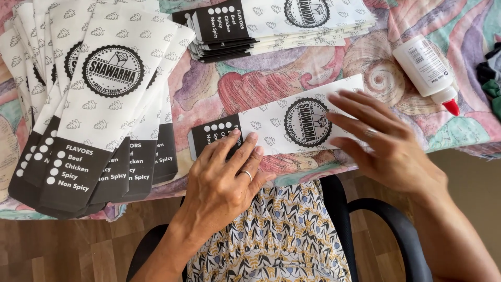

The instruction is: Applying glue to paper bag templates and folding them to assemble the bags.

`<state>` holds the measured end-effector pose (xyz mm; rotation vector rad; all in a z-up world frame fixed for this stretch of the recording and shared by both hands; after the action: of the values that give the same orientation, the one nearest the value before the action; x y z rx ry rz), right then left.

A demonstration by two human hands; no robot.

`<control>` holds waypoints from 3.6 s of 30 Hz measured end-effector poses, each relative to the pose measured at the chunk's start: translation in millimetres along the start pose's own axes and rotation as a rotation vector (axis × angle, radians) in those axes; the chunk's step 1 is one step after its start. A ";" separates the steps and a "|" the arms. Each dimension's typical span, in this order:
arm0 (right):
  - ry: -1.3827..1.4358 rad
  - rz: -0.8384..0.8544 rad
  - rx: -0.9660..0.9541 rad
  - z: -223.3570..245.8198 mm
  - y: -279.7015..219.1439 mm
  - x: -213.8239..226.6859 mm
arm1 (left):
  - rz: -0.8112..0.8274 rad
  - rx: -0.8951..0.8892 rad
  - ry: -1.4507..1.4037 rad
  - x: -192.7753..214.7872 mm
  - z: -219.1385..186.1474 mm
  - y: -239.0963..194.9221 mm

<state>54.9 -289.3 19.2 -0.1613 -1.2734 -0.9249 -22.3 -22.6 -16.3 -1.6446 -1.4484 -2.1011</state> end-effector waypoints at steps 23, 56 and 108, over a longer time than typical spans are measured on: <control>-0.279 0.380 -0.231 -35.6 8.1 -12.0 | 0.277 0.580 0.111 -29.7 -10.5 9.5; -0.357 -0.079 0.081 14.3 9.6 -25.2 | 0.009 0.687 0.597 109.2 133.1 -69.3; 0.735 -0.670 -0.857 -110.9 -133.7 16.6 | 0.260 0.195 -0.316 19.2 67.7 35.6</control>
<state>48.2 -447.9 -53.5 -0.0404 -0.1624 -1.8615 38.0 15.1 17.8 -2.0227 -1.3736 -1.5674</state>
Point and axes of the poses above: each hand's wrist, its own y-axis towards the middle knuckle, its own x-axis out of the back of the hand, z = x × y, the point moved 2 cm from there along y, towards the middle knuckle, and after that the axes turned 10 degrees about -x, right-handed, at the moved point
